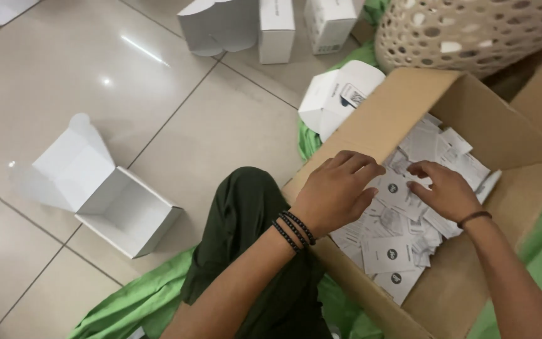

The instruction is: The person assembles small white cardboard boxes and places paper inserts inside them.

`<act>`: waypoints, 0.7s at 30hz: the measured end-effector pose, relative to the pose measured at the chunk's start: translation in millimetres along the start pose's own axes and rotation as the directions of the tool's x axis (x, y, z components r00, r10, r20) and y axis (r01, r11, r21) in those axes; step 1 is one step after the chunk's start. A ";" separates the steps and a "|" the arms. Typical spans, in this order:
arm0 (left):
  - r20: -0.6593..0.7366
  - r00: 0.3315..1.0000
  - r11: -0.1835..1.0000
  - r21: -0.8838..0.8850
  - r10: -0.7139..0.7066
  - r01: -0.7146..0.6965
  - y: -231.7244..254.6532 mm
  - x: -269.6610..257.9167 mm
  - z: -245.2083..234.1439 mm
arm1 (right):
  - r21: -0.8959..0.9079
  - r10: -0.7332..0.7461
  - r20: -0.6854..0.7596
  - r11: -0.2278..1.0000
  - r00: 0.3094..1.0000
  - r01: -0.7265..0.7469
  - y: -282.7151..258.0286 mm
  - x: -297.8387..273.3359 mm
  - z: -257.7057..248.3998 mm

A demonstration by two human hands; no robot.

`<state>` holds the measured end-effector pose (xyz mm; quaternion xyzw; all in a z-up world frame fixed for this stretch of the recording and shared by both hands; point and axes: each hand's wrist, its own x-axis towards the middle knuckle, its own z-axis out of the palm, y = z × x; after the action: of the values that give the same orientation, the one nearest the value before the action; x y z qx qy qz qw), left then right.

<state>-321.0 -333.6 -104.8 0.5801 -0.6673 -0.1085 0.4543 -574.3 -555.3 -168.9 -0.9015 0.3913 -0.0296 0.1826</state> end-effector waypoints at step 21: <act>0.053 0.990 0.961 -0.240 -0.128 0.137 -7.3 6.1 68.7 | 0.424 0.255 0.113 0.862 0.960 -0.278 27.5 4.0 6.8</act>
<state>-365.8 -367.4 -145.6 0.5613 -0.6170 -0.2300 0.5013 -589.3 -573.3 -185.4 -0.7752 0.4905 -0.0671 0.3924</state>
